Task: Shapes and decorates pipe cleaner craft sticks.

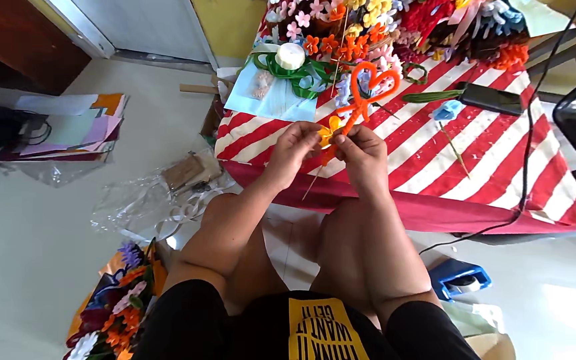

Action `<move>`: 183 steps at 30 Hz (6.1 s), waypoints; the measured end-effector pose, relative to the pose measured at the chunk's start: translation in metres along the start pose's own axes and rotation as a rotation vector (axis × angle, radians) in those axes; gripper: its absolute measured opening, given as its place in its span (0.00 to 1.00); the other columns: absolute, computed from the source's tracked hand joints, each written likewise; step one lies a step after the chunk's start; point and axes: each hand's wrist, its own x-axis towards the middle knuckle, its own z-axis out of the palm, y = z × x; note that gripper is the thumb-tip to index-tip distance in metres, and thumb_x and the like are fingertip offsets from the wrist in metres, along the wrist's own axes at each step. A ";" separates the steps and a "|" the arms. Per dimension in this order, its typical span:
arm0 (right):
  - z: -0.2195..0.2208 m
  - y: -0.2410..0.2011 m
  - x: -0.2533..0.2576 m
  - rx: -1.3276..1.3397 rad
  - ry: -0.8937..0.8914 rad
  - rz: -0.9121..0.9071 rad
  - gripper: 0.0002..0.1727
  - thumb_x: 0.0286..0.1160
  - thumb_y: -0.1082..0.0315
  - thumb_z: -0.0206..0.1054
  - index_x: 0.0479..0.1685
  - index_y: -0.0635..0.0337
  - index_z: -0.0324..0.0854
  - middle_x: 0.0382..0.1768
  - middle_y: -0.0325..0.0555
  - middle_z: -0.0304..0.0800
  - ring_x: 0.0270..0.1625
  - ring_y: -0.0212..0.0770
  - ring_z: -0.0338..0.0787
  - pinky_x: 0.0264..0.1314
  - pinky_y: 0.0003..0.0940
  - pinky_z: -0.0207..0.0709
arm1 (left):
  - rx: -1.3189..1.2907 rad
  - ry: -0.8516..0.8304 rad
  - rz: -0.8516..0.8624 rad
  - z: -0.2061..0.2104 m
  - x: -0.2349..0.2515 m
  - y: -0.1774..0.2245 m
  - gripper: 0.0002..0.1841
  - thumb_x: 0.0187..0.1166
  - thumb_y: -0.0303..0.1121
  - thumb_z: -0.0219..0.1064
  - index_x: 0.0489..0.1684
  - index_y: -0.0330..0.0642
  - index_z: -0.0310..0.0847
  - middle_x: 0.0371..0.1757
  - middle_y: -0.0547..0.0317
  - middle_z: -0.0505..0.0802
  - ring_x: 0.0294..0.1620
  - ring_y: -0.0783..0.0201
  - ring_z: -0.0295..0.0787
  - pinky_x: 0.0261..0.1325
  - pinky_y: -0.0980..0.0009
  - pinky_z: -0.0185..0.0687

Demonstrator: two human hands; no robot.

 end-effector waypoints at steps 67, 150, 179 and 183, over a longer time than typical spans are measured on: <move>0.041 0.009 -0.008 -0.492 -0.252 -0.100 0.09 0.81 0.77 0.60 0.43 0.68 0.87 0.32 0.46 0.90 0.26 0.29 0.85 0.33 0.23 0.83 | -0.006 0.196 0.262 -0.010 0.000 0.014 0.08 0.75 0.19 0.68 0.37 0.45 0.86 0.33 0.68 0.90 0.32 0.78 0.86 0.37 0.81 0.85; -0.067 0.001 0.018 -0.601 0.333 0.250 0.12 0.70 0.72 0.74 0.49 0.68 0.82 0.30 0.44 0.86 0.25 0.29 0.79 0.31 0.27 0.75 | -0.103 0.295 0.385 -0.007 0.025 0.005 0.10 0.90 0.26 0.50 0.43 0.45 0.77 0.26 0.72 0.82 0.19 0.80 0.71 0.23 0.85 0.69; -0.084 0.007 0.020 -0.241 0.539 -0.142 0.07 0.83 0.72 0.54 0.37 0.52 0.72 0.20 0.24 0.72 0.16 0.20 0.70 0.21 0.17 0.70 | -0.137 0.302 0.422 -0.017 0.022 0.011 0.11 0.90 0.27 0.49 0.42 0.46 0.78 0.24 0.72 0.82 0.18 0.80 0.72 0.22 0.85 0.69; -0.089 0.013 0.020 -0.449 0.527 0.020 0.05 0.85 0.70 0.58 0.44 0.62 0.75 0.27 0.33 0.74 0.19 0.22 0.71 0.24 0.19 0.71 | -0.138 0.302 0.425 -0.017 0.022 0.011 0.11 0.90 0.27 0.49 0.42 0.46 0.78 0.24 0.71 0.82 0.18 0.80 0.72 0.22 0.85 0.69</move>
